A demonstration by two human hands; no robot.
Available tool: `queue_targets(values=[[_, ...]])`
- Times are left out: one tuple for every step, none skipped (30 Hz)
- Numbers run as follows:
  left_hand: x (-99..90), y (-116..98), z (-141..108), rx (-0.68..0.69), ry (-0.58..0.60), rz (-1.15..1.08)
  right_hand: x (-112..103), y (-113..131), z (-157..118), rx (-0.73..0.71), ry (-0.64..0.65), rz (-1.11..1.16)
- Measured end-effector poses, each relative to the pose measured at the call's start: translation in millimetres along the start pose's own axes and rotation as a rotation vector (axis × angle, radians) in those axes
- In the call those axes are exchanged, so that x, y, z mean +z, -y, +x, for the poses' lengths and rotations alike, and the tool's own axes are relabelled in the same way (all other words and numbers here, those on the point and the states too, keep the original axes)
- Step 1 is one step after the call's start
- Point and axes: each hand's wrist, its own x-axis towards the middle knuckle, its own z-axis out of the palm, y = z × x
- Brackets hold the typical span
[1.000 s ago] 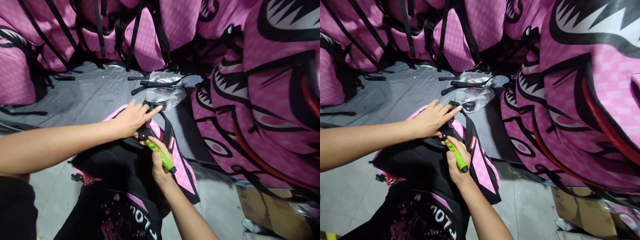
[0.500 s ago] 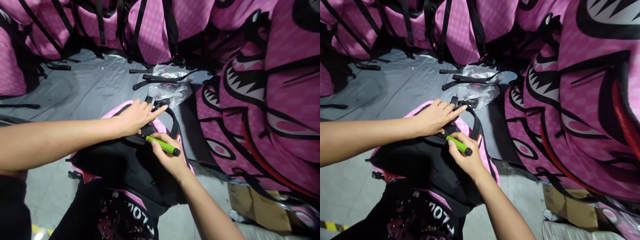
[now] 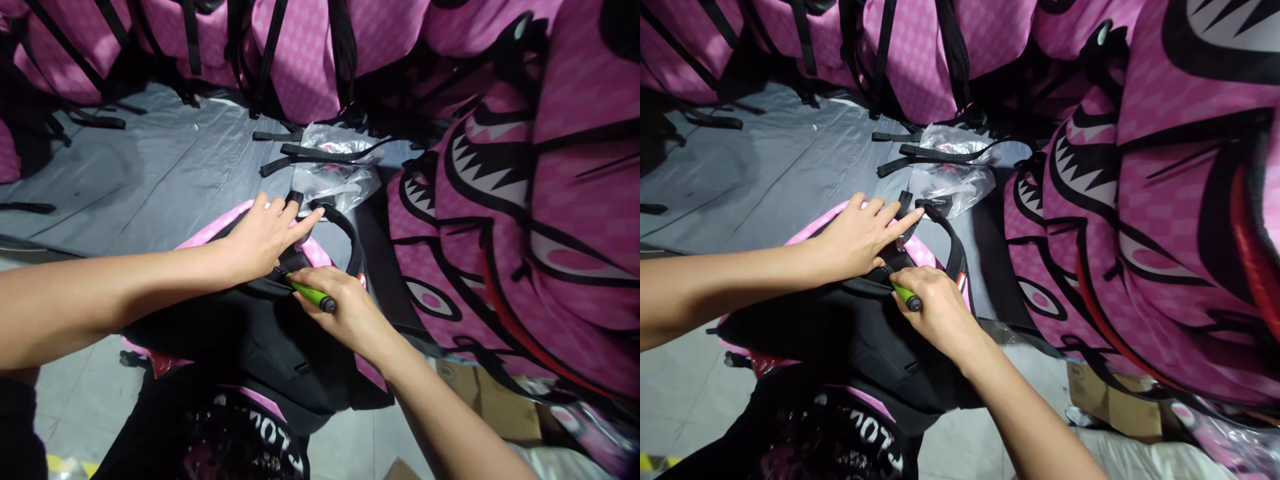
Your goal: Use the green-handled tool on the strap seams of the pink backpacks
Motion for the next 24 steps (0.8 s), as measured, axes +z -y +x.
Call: queue_targets(values=[[0.3,1,1,0.004,0.006,-0.006,0,0,-1,-0.011,0.000,-0.001],[0.8,1,2,0.017,0.004,-0.010,0,0,-1,-0.018,0.001,0.003],[1.8,1,4,0.048,-0.007,-0.014,1,-1,-1,-0.025,0.002,0.006],[3.3,1,6,0.100,-0.027,-0.018,2,-2,-1,-0.030,-0.001,0.006],[5.2,1,9,0.161,-0.052,-0.018,3,-4,-1,-0.036,-0.009,0.003],[7.4,0,11,0.219,-0.074,-0.016,5,-5,-1,-0.043,-0.023,-0.002],[9.6,-1,14,0.259,-0.087,-0.013,6,-6,-1,-0.046,-0.040,-0.007],[11.3,-2,16,0.272,-0.087,-0.012,7,-7,-1,-0.047,-0.057,-0.010],[12.3,-4,17,0.260,-0.074,-0.017,6,-8,-1,-0.045,-0.067,-0.008],[12.5,-5,18,0.232,-0.053,-0.030,6,-8,-1,-0.038,-0.063,0.001],[11.8,-5,18,0.205,-0.032,-0.049,4,-8,-1,-0.029,-0.045,0.015],[10.3,-5,18,0.184,-0.016,-0.069,2,-7,-1,-0.020,-0.023,0.027],[8.3,-5,17,0.165,-0.009,-0.085,-1,-7,-1,-0.010,0.004,0.036],[6.0,-4,16,0.147,-0.010,-0.096,-3,-6,-2,0.002,0.029,0.041],[3.8,-3,15,0.125,-0.016,-0.101,-5,-6,-2,0.012,0.048,0.042],[1.9,-2,14,0.099,-0.018,-0.105,-6,-6,-1,0.020,0.054,0.040],[0.5,-1,14,0.071,-0.011,-0.106,-6,-6,-1,0.028,0.051,0.039],[-0.4,0,14,0.049,0.005,-0.106,-5,-5,0,0.033,0.043,0.043],[-0.9,1,15,0.038,0.025,-0.100,-4,-5,0,0.033,0.031,0.050],[-1.1,2,16,0.040,0.046,-0.088,-2,-5,1,0.027,0.011,0.061],[-1.3,3,17,0.050,0.066,-0.071,0,-4,2,0.022,-0.004,0.069],[-1.5,4,17,0.063,0.080,-0.051,1,-3,3,0.023,-0.012,0.071],[-2.0,5,18,0.078,0.086,-0.032,3,-2,4,0.029,-0.013,0.065],[-2.7,6,18,0.090,0.089,-0.014,3,-1,4,0.035,-0.011,0.052]])
